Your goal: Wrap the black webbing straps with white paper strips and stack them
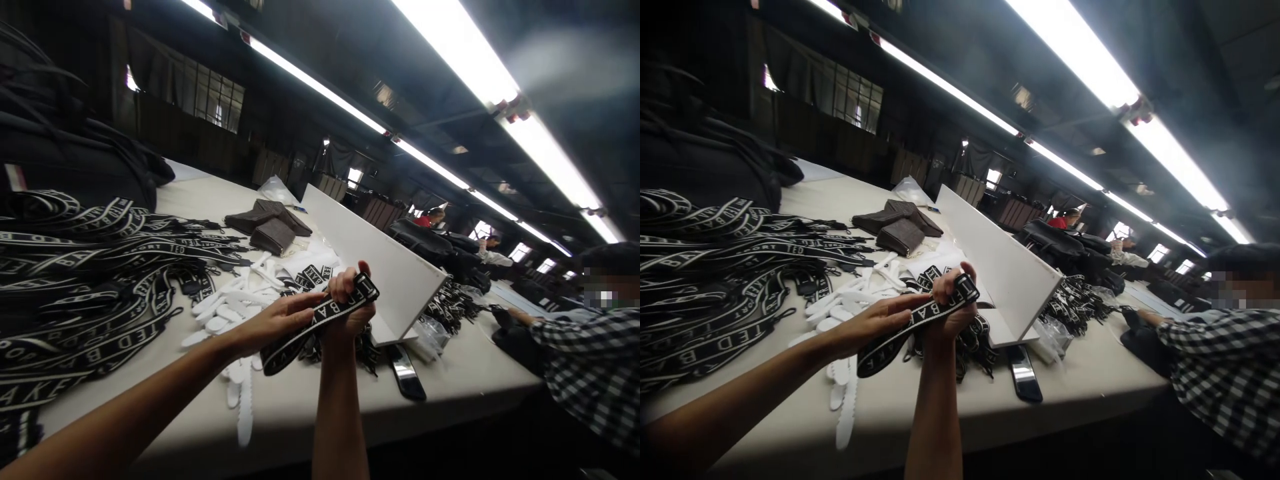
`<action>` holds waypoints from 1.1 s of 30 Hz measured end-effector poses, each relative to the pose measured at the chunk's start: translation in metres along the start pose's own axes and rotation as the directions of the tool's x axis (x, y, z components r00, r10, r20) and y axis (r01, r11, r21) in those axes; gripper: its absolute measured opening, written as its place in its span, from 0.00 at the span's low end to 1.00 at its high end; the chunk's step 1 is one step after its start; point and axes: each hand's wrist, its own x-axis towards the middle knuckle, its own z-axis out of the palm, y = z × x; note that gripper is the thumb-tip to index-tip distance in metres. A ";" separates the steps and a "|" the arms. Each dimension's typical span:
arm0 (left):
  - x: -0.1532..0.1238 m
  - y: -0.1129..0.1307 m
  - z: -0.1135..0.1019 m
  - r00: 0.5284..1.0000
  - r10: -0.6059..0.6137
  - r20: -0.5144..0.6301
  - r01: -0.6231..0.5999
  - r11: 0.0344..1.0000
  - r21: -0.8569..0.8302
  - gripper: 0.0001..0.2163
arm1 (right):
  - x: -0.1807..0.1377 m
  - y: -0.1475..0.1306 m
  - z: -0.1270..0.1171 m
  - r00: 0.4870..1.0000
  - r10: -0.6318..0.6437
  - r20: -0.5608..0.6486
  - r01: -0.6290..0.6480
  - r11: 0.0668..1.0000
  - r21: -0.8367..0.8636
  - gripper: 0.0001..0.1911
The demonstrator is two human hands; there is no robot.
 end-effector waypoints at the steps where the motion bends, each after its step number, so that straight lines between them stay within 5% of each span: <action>1: -0.003 0.004 0.003 1.000 -0.002 0.022 0.002 1.000 -0.002 0.25 | -0.003 0.003 0.001 1.000 0.006 -0.005 -0.006 1.000 0.015 0.13; 5: -0.026 0.001 0.026 0.989 0.049 -0.140 -0.029 0.989 0.143 0.23 | -0.020 0.016 -0.005 0.993 0.075 -0.087 -0.072 0.996 0.044 0.13; 8: -0.041 -0.012 0.038 0.940 0.006 -0.341 0.078 0.970 0.232 0.22 | -0.034 0.033 -0.013 0.975 0.139 -0.176 -0.142 0.990 -0.005 0.12; 12: -0.050 -0.020 0.025 0.893 -0.037 -0.448 0.168 0.952 0.256 0.19 | -0.039 0.053 -0.027 0.937 0.242 -0.251 -0.309 0.910 -0.277 0.16; 15: -0.051 -0.019 -0.004 0.870 -0.176 -0.460 0.287 0.940 0.183 0.20 | -0.031 0.055 -0.038 0.979 0.186 -0.088 -0.193 0.687 -0.701 0.22; 18: -0.052 -0.018 -0.035 0.859 -0.351 -0.373 0.411 0.907 0.093 0.24 | -0.025 0.049 -0.043 0.962 0.210 0.173 0.046 0.501 -0.864 0.26; 20: -0.053 -0.018 -0.048 0.865 -0.426 -0.264 0.445 0.895 0.015 0.24 | -0.026 0.048 -0.040 0.953 0.265 0.149 -0.022 0.548 -0.836 0.27; 22: -0.055 -0.019 -0.051 0.859 -0.491 -0.148 0.479 0.871 -0.111 0.23 | -0.031 0.051 -0.034 0.938 0.345 -0.027 -0.266 0.670 -0.694 0.27; 25: -0.060 -0.030 -0.038 0.848 -0.522 -0.089 0.475 0.824 -0.310 0.22 | -0.043 0.060 -0.026 0.826 0.484 -0.287 -0.558 0.770 -0.308 0.25; 28: -0.067 -0.047 -0.015 0.869 -0.439 -0.230 0.355 0.875 -0.329 0.20 | -0.055 0.069 -0.028 0.767 0.517 -0.381 -0.595 0.795 -0.118 0.24; 33: -0.076 -0.056 0.001 0.897 -0.348 -0.272 0.284 0.927 -0.247 0.17 | -0.057 0.072 -0.038 0.819 0.468 -0.332 -0.548 0.811 -0.207 0.25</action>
